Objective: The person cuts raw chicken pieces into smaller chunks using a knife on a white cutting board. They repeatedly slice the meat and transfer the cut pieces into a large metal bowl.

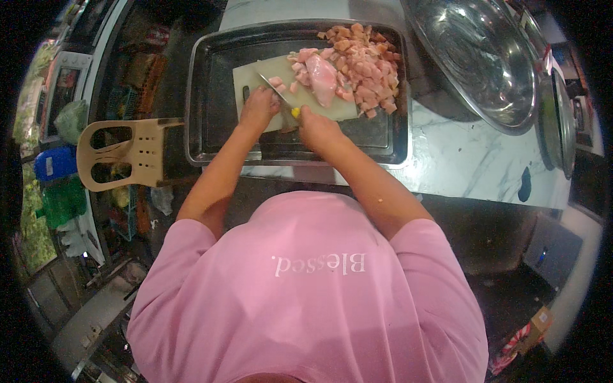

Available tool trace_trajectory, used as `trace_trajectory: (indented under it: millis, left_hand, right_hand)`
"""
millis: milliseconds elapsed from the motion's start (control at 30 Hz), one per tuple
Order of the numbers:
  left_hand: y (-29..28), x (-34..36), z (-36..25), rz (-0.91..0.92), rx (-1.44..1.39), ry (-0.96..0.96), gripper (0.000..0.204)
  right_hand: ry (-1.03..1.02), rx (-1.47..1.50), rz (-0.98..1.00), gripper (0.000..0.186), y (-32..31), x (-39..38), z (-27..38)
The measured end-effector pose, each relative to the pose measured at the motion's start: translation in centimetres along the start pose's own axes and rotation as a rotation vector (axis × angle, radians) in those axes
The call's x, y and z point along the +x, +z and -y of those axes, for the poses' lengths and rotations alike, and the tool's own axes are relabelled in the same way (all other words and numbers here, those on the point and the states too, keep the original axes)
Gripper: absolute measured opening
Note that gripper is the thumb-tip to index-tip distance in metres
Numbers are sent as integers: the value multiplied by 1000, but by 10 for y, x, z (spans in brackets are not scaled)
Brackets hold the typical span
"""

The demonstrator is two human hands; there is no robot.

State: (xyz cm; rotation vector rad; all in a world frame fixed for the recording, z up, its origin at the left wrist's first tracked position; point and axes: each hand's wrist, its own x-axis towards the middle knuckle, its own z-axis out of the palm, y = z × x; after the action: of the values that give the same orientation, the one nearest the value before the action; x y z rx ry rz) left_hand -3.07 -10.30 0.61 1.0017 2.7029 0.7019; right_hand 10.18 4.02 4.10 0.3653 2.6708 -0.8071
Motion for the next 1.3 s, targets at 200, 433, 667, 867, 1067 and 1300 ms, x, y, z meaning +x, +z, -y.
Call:
trace_trajectory:
  millis: [200, 433, 667, 867, 1067, 1300]
  left_hand:
    - [6, 3, 15, -56, -101, -91, 32]
    - [1, 12, 7, -68, 29, -77, 28]
    - [-18, -6, 2, -31, -55, -147, 30]
    - [-10, 1, 8, 20, -39, -133, 26]
    - [-8, -1, 15, 41, -52, -89, 27]
    - [-11, -6, 9, -9, -106, -89, 28]
  right_hand:
    - [111, 12, -5, 32, -12, -60, -48]
    - [80, 42, -70, 34, -43, -73, -33]
    - [-43, -5, -24, 32, -37, -76, -13]
    - [-46, -52, 41, 32, -33, -65, -14]
    - [-38, -47, 111, 31, -23, -48, -8]
    - [-48, 2, 27, 32, 1, 7, 1]
